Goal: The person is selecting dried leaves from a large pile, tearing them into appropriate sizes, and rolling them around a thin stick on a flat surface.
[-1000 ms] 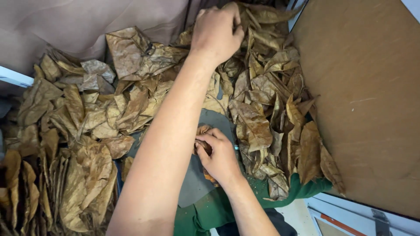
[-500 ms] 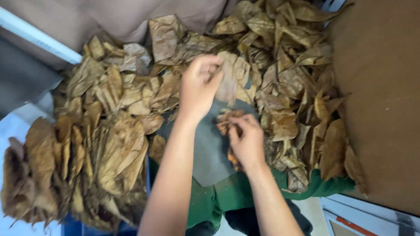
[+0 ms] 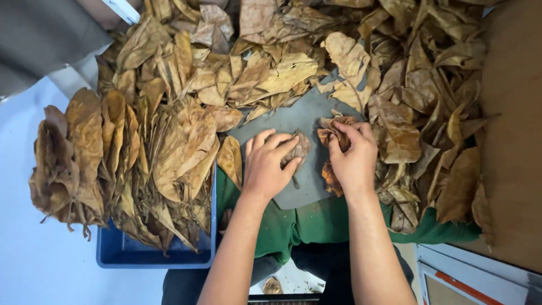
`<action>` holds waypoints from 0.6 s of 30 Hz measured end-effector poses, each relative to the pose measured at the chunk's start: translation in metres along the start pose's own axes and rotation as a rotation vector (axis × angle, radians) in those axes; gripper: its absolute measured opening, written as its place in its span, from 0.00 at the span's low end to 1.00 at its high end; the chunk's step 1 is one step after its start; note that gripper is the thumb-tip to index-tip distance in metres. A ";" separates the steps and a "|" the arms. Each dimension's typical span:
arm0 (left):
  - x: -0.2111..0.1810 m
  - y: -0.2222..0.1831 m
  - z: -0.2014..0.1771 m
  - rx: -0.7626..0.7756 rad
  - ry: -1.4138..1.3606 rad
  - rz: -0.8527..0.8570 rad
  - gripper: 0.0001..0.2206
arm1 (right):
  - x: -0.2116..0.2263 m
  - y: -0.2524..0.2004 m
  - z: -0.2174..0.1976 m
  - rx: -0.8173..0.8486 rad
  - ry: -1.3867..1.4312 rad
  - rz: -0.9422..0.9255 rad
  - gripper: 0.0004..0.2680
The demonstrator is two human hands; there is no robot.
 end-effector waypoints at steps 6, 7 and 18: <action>0.007 -0.012 0.014 -0.034 0.094 0.065 0.25 | 0.032 0.004 -0.014 -0.058 0.139 -0.165 0.12; 0.008 -0.011 0.016 -0.039 0.103 0.045 0.26 | 0.038 0.004 -0.014 -0.029 0.187 -0.202 0.12; 0.018 -0.007 0.016 0.087 0.188 -0.033 0.40 | 0.062 -0.010 0.002 0.413 0.234 -0.304 0.09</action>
Point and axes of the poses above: each hand's wrist, its own y-axis towards the middle knuckle, its own z-axis out of the palm, x = y × z, the point moved 2 cm from there along y, towards the middle knuckle, and after that the axes turned 3 degrees about x, right-handed, at the moved point
